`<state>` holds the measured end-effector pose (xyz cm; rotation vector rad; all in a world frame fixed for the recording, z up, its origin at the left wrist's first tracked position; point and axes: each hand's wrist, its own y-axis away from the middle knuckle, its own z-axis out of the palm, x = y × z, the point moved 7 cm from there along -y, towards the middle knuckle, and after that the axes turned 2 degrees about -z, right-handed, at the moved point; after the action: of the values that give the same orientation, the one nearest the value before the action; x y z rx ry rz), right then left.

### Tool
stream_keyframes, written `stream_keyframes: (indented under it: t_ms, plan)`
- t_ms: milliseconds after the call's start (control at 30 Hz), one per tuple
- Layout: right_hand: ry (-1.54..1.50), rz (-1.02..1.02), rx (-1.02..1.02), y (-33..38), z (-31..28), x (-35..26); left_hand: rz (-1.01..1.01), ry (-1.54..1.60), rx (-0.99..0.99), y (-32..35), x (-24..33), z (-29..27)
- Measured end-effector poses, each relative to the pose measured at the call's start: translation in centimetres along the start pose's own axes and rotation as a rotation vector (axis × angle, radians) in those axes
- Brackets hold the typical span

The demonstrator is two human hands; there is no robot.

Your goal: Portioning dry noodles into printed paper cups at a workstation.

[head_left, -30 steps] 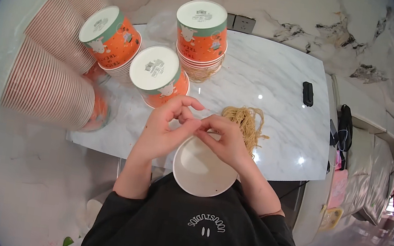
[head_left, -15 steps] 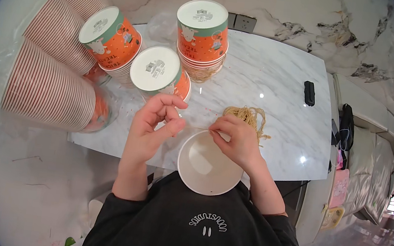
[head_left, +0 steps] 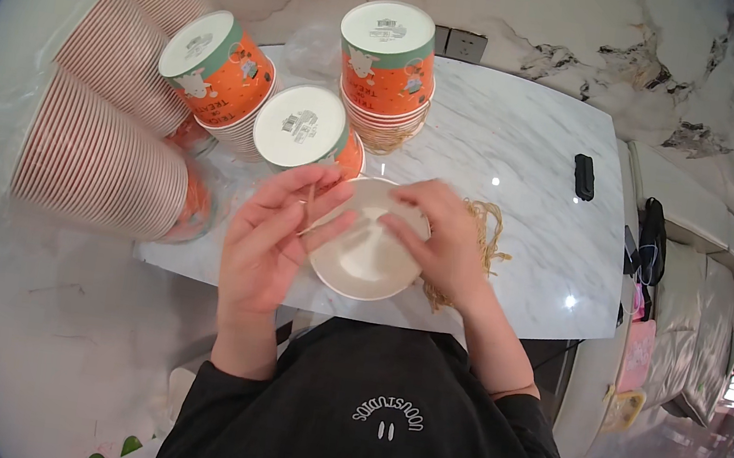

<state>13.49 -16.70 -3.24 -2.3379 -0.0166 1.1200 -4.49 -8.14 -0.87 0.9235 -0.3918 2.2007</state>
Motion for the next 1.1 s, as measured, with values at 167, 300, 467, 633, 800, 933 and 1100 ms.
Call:
stream_keyframes:
  t_ms: [167,300,467,633,800,933,1100]
  plan:
    - [-0.579,0.201,-0.208,2.3,4.3,-3.1,-0.08,0.194,-0.116,-1.0,-2.5,2.2]
    - [-0.914,0.458,-0.218,3.6,4.8,-2.5,-0.035,-0.001,-0.011,-1.2,-2.7,2.3]
    - [-0.921,0.596,-0.325,5.5,2.0,-2.8,0.04,-0.129,0.094,-1.9,-2.4,0.6]
    - [-0.491,0.177,-0.261,4.9,-1.8,-4.6,-0.109,-0.339,0.024,-1.7,-3.6,-0.8]
    - [-0.528,-0.207,-0.191,5.5,-3.9,-6.9,-0.166,-1.184,-0.249,1.9,-4.7,2.2]
    - [-1.376,-0.029,-0.27,7.3,-4.4,-7.3,-0.343,-0.987,-0.574,3.8,-6.1,4.7]
    - [-0.672,0.214,-0.339,6.0,-4.2,-6.7,-0.238,-0.786,-0.219,3.4,-5.4,3.7]
